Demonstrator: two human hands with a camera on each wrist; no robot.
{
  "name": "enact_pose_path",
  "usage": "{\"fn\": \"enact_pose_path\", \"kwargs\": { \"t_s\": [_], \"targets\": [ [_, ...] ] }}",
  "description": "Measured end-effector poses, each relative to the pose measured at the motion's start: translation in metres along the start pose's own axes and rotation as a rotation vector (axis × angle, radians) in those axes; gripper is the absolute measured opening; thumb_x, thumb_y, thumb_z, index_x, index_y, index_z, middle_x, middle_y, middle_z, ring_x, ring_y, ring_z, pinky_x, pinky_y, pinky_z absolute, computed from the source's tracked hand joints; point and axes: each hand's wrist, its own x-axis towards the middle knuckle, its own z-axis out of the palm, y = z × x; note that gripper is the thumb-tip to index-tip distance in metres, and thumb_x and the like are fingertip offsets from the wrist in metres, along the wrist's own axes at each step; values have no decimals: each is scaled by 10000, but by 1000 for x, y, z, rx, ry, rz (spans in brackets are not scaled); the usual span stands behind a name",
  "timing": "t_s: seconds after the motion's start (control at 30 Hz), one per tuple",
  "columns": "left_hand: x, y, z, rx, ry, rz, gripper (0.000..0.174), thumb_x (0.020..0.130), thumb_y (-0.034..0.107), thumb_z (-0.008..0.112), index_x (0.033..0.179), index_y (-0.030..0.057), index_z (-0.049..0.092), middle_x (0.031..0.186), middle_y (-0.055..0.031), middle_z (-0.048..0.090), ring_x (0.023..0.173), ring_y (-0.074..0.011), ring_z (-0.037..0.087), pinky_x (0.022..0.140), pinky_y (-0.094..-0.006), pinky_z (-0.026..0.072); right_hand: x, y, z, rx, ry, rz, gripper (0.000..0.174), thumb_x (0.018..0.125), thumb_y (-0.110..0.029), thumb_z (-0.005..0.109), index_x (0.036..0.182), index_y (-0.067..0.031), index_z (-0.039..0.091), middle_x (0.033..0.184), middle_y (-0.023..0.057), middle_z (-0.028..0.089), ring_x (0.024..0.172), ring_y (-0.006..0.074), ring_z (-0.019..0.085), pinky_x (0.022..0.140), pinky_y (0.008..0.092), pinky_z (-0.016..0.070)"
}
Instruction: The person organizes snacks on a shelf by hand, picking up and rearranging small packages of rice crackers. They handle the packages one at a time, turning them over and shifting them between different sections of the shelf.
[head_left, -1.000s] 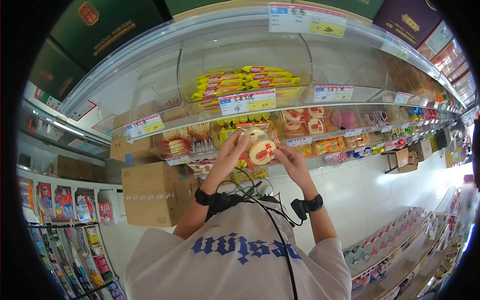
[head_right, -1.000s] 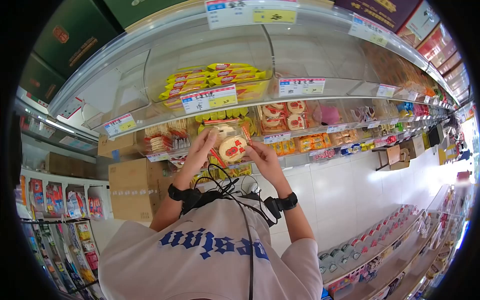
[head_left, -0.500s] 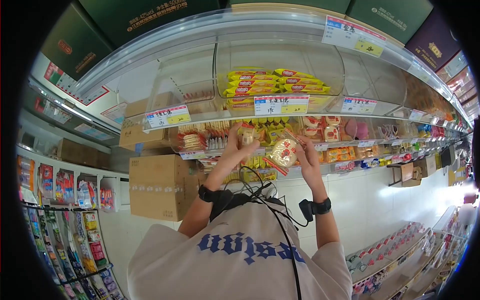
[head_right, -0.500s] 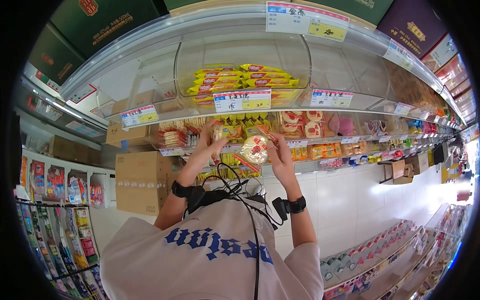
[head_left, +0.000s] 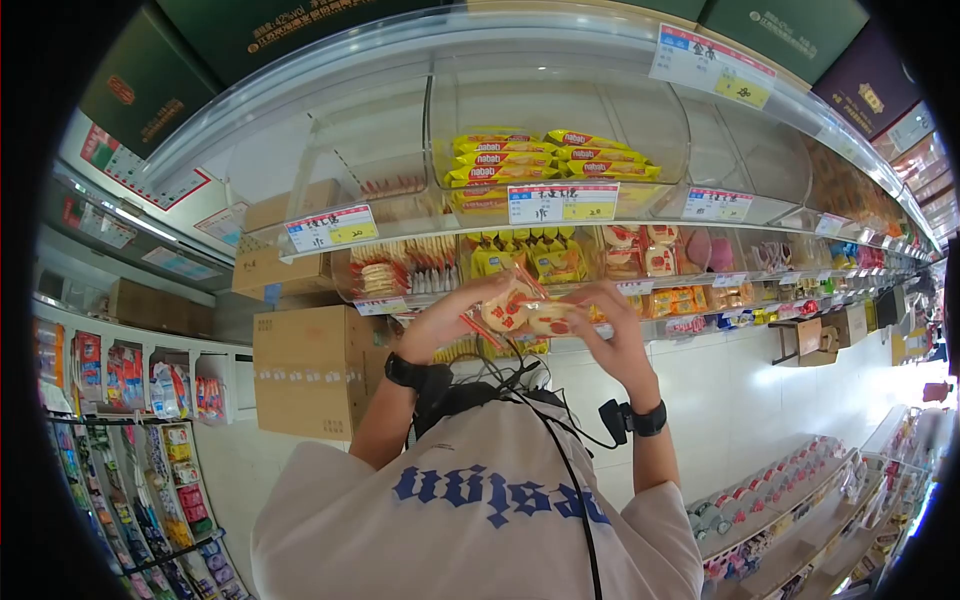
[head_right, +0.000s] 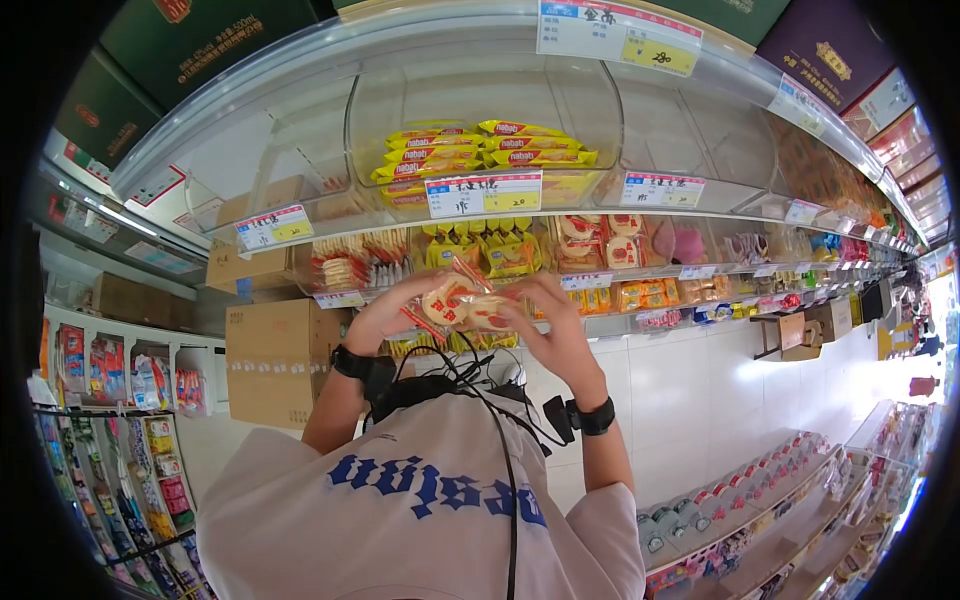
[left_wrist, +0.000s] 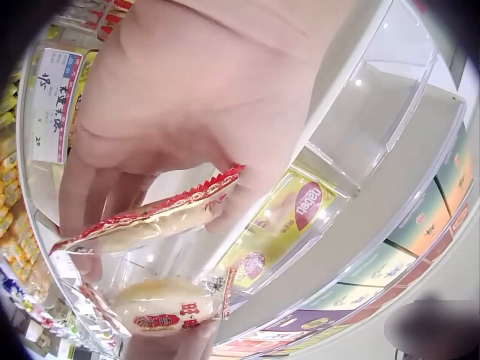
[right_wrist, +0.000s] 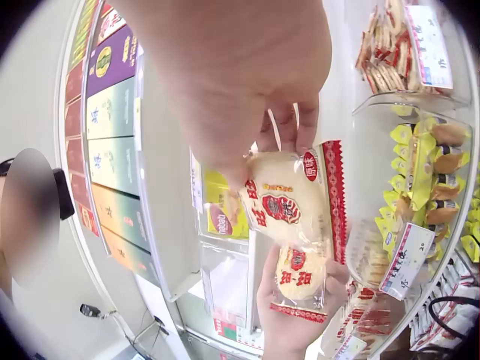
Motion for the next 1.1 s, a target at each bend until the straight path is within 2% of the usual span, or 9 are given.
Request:
{"fn": "enact_pose_path", "kwargs": {
  "t_s": [0.17, 0.3, 0.37, 0.47, 0.57, 0.7, 0.87, 1.0, 1.1],
  "targets": [
    [8, -2, 8, 82, -92, -110, 497, 1071, 360, 578, 1427, 15, 547, 1337, -109, 653, 1184, -177, 660, 991, -348, 552, 15, -3, 12, 31, -83, -100, 203, 936, -67, 731, 1096, 31, 653, 1181, 136, 651, 1045, 322, 678, 965, 392, 529],
    [10, -14, -2, -122, -134, -14, 519, 1082, 356, 564, 1465, 10, 504, 1311, -96, 663, 1175, -150, 650, 992, -331, 546, -2, 31, 21, 323, -58, 181, 187, 978, -77, 706, 1113, 26, 627, 1103, 96, 647, 1019, 205, 686, 908, 315, 541],
    [9, -19, -31, 278, -138, 36, 514, 1064, 237, 608, 1506, 21, 461, 1291, -103, 670, 1151, -135, 644, 957, -304, 544, -14, 47, 26, 443, 33, 301, 172, 1003, -88, 692, 1107, 22, 610, 1009, 61, 650, 973, 129, 671, 846, 268, 540],
    [0, -9, 3, 309, 53, 297, 537, 993, 118, 706, 1476, 45, 482, 1164, -72, 726, 1006, -106, 674, 847, -263, 535, -18, 59, 23, 504, 67, 366, 140, 1021, -90, 677, 1075, 9, 593, 894, 9, 608, 918, 67, 623, 783, 232, 511],
    [-3, -2, -2, 330, 100, 298, 447, 993, 122, 712, 1395, 59, 526, 1159, -48, 730, 993, -77, 663, 838, -250, 523, -17, 54, 24, 429, 78, 333, 104, 1034, -65, 644, 1113, 0, 624, 942, -14, 634, 860, 34, 579, 776, 218, 484],
    [-3, -2, 2, 335, 149, 442, 292, 1025, 153, 674, 1292, 73, 586, 1194, -35, 705, 1003, -68, 650, 857, -232, 510, -13, 41, 18, 416, 148, 309, 125, 1021, -71, 666, 1115, 2, 628, 960, -3, 632, 906, 67, 612, 814, 223, 495],
    [-7, -7, -3, 519, 273, 233, 333, 1085, 284, 575, 1288, 20, 580, 1232, -34, 665, 1105, -84, 627, 901, -242, 515, 12, 39, 39, 248, 180, 28, 190, 979, -76, 724, 1118, 21, 638, 1058, 59, 631, 904, 104, 647, 820, 257, 527],
    [21, -52, -15, 207, 297, 396, 465, 1126, 379, 464, 1382, -6, 518, 1345, -63, 590, 1234, -140, 594, 982, -287, 527, 20, 40, 64, 390, 158, 233, 222, 960, -84, 744, 1129, 9, 636, 1034, 83, 672, 906, 119, 660, 794, 278, 541],
    [16, -45, -3, -86, 78, 315, 539, 1130, 423, 422, 1465, 2, 447, 1434, -90, 524, 1301, -173, 557, 1073, -343, 503, 24, 33, 69, 384, 214, 273, 258, 942, -104, 768, 1137, -5, 630, 964, 72, 676, 877, 128, 655, 762, 286, 538]
  ]
}}
